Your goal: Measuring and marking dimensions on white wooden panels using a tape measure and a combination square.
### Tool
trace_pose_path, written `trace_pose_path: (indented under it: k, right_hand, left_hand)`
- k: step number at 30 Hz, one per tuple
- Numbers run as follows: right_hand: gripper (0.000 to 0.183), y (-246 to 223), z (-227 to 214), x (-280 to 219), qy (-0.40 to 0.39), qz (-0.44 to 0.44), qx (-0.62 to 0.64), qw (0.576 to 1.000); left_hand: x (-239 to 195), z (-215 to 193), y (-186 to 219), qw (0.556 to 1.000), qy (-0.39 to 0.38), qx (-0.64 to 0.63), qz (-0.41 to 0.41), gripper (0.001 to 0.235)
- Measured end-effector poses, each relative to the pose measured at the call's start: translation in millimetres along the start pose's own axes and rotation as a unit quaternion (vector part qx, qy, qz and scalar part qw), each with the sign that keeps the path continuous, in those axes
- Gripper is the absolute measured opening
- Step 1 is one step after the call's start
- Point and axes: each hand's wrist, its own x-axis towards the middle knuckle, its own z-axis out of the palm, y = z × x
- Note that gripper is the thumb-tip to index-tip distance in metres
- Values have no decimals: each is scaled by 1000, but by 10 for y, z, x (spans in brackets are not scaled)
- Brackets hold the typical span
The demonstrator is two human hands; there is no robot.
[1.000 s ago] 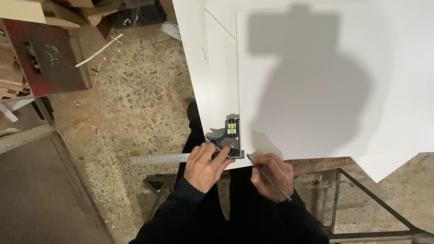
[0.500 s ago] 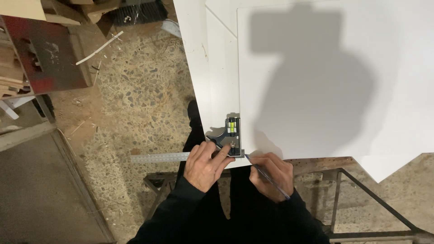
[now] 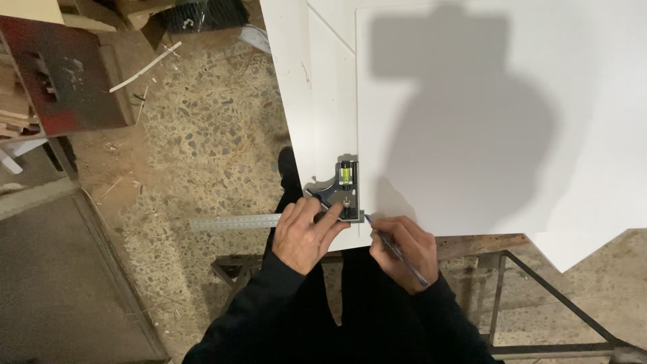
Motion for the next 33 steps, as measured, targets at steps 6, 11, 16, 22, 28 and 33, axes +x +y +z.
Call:
trace_pose_path:
  k: [6, 11, 16, 22, 28, 33]
  right_hand:
    - [19, -45, -11, 203, 4, -13, -1, 1000]
    - [18, -54, -4, 170, 1, -1, 3, 1000]
    - [17, -104, -51, 44, -9, 13, 20, 1000]
    - [22, -86, -29, -36, -22, -10, -22, 999]
    - [20, -94, -7, 149, -6, -3, -1, 1000]
    - [19, -89, -40, 171, -11, -24, -8, 1000]
  left_hand:
    - [198, -17, -103, 999, 22, 10, 26, 39]
    - [191, -42, -81, 999, 24, 8, 28, 39]
    - [13, -20, -24, 999, 19, 4, 30, 40]
    - [-127, 22, 16, 1000, 8, -8, 17, 38]
    - [48, -21, -19, 1000, 8, -5, 11, 37]
    - [75, -41, -10, 1000, 14, 12, 19, 38]
